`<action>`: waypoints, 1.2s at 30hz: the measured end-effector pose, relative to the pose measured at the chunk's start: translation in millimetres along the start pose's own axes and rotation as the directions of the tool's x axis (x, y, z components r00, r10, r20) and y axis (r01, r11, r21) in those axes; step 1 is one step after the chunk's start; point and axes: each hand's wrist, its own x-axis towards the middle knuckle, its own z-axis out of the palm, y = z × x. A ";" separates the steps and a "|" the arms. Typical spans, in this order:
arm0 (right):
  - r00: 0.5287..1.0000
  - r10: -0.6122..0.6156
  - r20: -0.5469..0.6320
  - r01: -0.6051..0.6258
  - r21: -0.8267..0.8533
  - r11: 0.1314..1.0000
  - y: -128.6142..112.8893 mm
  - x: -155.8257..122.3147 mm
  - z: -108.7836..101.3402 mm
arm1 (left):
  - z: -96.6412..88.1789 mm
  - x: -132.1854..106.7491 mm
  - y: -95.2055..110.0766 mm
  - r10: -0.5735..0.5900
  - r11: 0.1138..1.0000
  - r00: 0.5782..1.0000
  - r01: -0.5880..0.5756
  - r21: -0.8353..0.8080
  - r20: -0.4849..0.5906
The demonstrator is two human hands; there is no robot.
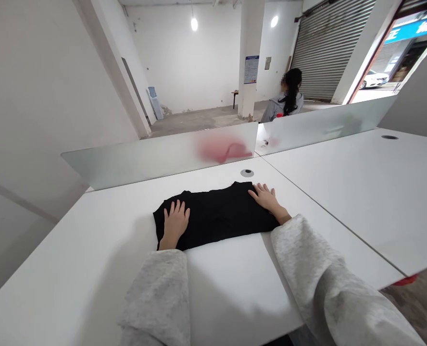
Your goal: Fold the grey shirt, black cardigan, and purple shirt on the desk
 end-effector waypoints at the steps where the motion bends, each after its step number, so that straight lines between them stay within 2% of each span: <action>1: 1.000 -0.002 -0.002 0.002 0.000 1.000 -0.1 -0.1 -0.1 | -0.2 0.0 0.2 -0.001 1.000 1.000 0.001 0.000 0.006; 7: 0.998 -0.025 -0.055 0.026 0.021 0.999 -0.9 -1.4 -0.8 | -1.1 -0.4 0.9 0.001 1.000 1.000 -0.001 0.005 0.010; 11: 0.989 -0.081 -0.121 0.091 0.080 0.993 -0.1 -1.5 -2.6 | -1.3 -1.0 0.9 0.013 1.000 1.000 -0.013 0.012 -0.001; 15: 0.976 -0.168 -0.137 0.186 0.131 0.974 1.1 -1.1 -6.8 | -0.9 -1.9 0.9 0.017 1.000 1.000 -0.017 -0.003 -0.011; 19: 0.967 -0.195 -0.166 0.227 0.197 0.954 0.1 -1.9 -9.8 | -9.2 -3.7 5.1 0.022 1.000 0.997 -0.023 -0.012 -0.071; 22: 0.964 -0.181 -0.193 0.229 0.264 0.937 -2.6 -3.3 -11.3 | -25.2 -9.7 19.1 0.063 0.995 0.986 -0.074 -0.066 -0.156; 26: 0.969 -0.151 -0.194 0.213 0.354 0.911 -7.1 -4.4 -15.3 | -39.2 -29.1 58.1 0.209 0.957 0.945 -0.250 -0.145 -0.251; 29: 0.988 -0.121 -0.100 0.153 0.461 0.874 -9.7 -5.9 -20.6 | -31.8 -45.9 87.6 0.337 0.917 0.915 -0.373 -0.143 -0.224; 31: 0.991 -0.135 0.007 0.108 0.569 0.815 -10.4 -7.7 -24.7 | -23.0 -52.9 98.7 0.383 0.898 0.903 -0.413 -0.149 -0.196; 36: 0.945 -0.250 0.211 -0.007 0.777 0.629 -10.4 -14.9 -36.7 | -13.5 -54.2 99.1 0.386 0.891 0.902 -0.418 -0.175 -0.192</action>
